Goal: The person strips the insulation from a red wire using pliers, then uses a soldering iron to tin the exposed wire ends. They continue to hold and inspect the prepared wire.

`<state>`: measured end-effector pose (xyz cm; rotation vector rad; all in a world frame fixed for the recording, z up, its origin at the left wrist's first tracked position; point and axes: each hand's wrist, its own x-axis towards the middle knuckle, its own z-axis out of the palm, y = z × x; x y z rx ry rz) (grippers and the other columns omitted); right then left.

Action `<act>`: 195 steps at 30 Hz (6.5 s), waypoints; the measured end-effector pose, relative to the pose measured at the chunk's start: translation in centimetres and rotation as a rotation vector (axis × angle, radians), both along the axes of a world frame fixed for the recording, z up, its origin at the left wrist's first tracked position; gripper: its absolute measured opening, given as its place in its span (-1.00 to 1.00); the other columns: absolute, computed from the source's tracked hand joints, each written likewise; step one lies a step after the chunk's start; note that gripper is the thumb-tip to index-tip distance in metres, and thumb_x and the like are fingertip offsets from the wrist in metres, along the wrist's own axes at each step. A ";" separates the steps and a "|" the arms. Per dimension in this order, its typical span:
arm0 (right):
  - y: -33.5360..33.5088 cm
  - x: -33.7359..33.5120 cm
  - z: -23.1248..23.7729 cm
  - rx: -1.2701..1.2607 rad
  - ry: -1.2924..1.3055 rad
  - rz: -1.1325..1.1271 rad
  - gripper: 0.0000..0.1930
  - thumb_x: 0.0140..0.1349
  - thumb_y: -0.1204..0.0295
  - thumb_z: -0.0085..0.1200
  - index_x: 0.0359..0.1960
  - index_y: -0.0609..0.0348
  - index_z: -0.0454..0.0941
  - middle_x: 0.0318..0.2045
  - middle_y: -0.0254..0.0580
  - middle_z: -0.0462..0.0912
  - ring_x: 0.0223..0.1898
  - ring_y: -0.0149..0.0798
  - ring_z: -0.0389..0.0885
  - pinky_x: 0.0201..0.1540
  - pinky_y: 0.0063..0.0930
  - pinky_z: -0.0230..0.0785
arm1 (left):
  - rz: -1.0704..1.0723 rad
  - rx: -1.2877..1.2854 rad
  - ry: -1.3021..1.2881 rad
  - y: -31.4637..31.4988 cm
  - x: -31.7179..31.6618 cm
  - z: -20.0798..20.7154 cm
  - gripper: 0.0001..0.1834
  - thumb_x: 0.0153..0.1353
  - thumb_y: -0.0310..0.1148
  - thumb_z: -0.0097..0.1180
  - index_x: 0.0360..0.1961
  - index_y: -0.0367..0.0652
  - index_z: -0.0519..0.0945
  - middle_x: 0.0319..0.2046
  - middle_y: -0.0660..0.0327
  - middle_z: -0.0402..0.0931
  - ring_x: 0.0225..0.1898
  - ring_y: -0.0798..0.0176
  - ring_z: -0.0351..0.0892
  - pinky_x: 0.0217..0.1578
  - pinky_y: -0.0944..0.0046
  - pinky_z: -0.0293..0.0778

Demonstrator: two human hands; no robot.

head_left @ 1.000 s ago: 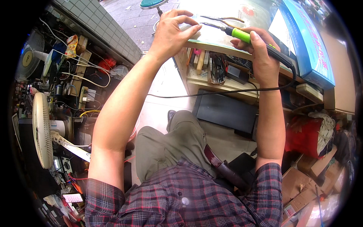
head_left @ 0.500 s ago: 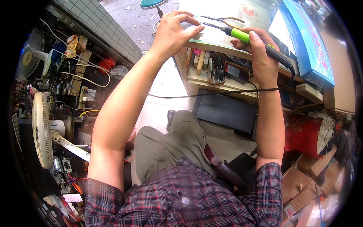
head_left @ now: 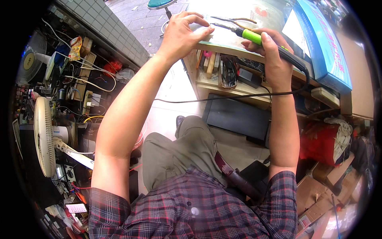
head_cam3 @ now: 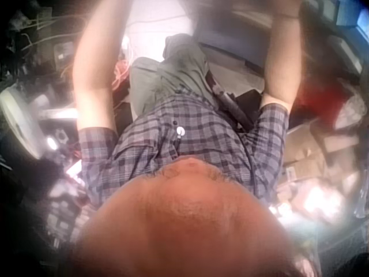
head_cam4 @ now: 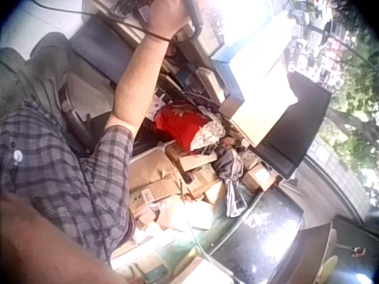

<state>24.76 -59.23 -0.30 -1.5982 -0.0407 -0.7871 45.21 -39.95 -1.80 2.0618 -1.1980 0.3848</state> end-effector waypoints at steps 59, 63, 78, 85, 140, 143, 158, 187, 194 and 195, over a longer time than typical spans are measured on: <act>17.1 -2.3 -1.3 -0.382 -0.098 0.042 -0.68 0.50 0.49 0.11 0.20 0.33 0.65 0.04 -0.02 0.78 0.03 -0.26 0.75 0.16 -0.37 0.55 | 0.858 0.153 -0.189 49.6 -16.7 10.6 -0.73 0.48 -0.44 0.19 0.15 -0.20 0.71 -0.12 0.03 0.71 -0.10 0.07 0.69 0.02 0.13 0.57; 19.4 -3.6 -1.3 -0.388 -0.039 0.070 -0.70 0.46 0.50 0.14 0.16 0.34 0.66 -0.03 -0.08 0.79 -0.06 -0.31 0.75 0.05 -0.42 0.56 | 0.946 0.418 -0.608 58.2 -10.9 17.1 -0.67 0.44 -0.45 0.17 0.18 -0.23 0.69 0.06 -0.02 0.72 0.15 -0.20 0.62 0.26 -0.08 0.47; 18.6 -4.7 -0.7 -0.263 -0.043 -0.015 -0.70 0.52 0.43 0.05 0.16 0.29 0.67 -0.07 -0.11 0.79 -0.04 -0.30 0.76 0.08 -0.35 0.57 | 0.896 0.650 -0.094 62.2 -6.0 24.0 -0.64 0.37 -0.41 0.25 0.16 -0.26 0.68 0.08 -0.07 0.70 0.17 -0.08 0.69 0.23 0.05 0.52; 16.0 -5.8 -0.2 -0.042 -0.084 0.057 -0.69 0.57 0.47 -0.03 0.17 0.42 0.58 -0.12 0.06 0.75 -0.04 -0.16 0.76 0.17 -0.25 0.57 | 0.871 0.407 -0.197 56.5 -12.9 22.3 -0.67 0.63 -0.42 0.02 0.31 -0.27 0.53 0.05 0.02 0.64 0.02 0.12 0.65 0.10 0.23 0.50; -0.2 -0.8 -0.3 -0.410 -0.069 -0.157 -0.78 0.37 0.39 0.30 -0.02 0.19 0.76 -0.30 -0.06 0.81 -0.30 -0.24 0.82 -0.16 -0.39 0.63 | 0.109 0.266 -0.018 4.2 -4.4 4.7 -0.70 0.56 -0.30 0.22 0.16 -0.14 0.81 -0.21 0.15 0.63 -0.21 0.23 0.65 -0.13 0.22 0.55; -0.2 -0.8 -0.3 -0.418 -0.055 -0.152 -0.77 0.37 0.39 0.30 -0.02 0.19 0.76 -0.31 -0.06 0.80 -0.30 -0.23 0.82 -0.17 -0.39 0.63 | 0.113 0.265 -0.016 4.2 -4.4 4.6 -0.71 0.56 -0.30 0.22 0.16 -0.13 0.82 -0.21 0.16 0.63 -0.21 0.25 0.65 -0.14 0.23 0.55; -0.2 -0.9 -0.3 -0.419 -0.047 -0.128 -0.79 0.38 0.38 0.32 -0.03 0.17 0.77 -0.33 -0.09 0.79 -0.32 -0.24 0.81 -0.18 -0.40 0.62 | 0.098 0.272 -0.032 4.2 -4.2 4.6 -0.72 0.56 -0.33 0.22 0.15 -0.13 0.82 -0.22 0.18 0.63 -0.21 0.26 0.65 -0.13 0.24 0.55; -0.4 -0.6 -0.3 -0.503 -0.071 -0.151 -0.76 0.38 0.33 0.33 -0.01 0.15 0.78 -0.31 -0.08 0.80 -0.30 -0.20 0.82 -0.16 -0.37 0.63 | 0.124 0.301 -0.046 4.1 -4.2 4.5 -0.71 0.58 -0.30 0.19 0.16 -0.11 0.83 -0.21 0.20 0.64 -0.20 0.25 0.67 -0.13 0.21 0.58; -0.3 -0.7 -0.2 -0.494 -0.054 -0.147 -0.77 0.38 0.34 0.33 -0.01 0.15 0.77 -0.32 -0.08 0.80 -0.31 -0.20 0.82 -0.17 -0.37 0.62 | 0.117 0.294 -0.055 4.1 -4.1 4.5 -0.70 0.58 -0.30 0.19 0.16 -0.11 0.82 -0.22 0.19 0.63 -0.22 0.24 0.65 -0.13 0.21 0.57; -0.3 -0.7 -0.2 -0.490 -0.055 -0.146 -0.77 0.38 0.34 0.33 -0.01 0.15 0.77 -0.32 -0.09 0.80 -0.31 -0.20 0.81 -0.17 -0.37 0.62 | 0.114 0.294 -0.058 4.1 -4.0 4.4 -0.71 0.58 -0.30 0.19 0.16 -0.11 0.82 -0.22 0.19 0.62 -0.22 0.25 0.65 -0.13 0.21 0.56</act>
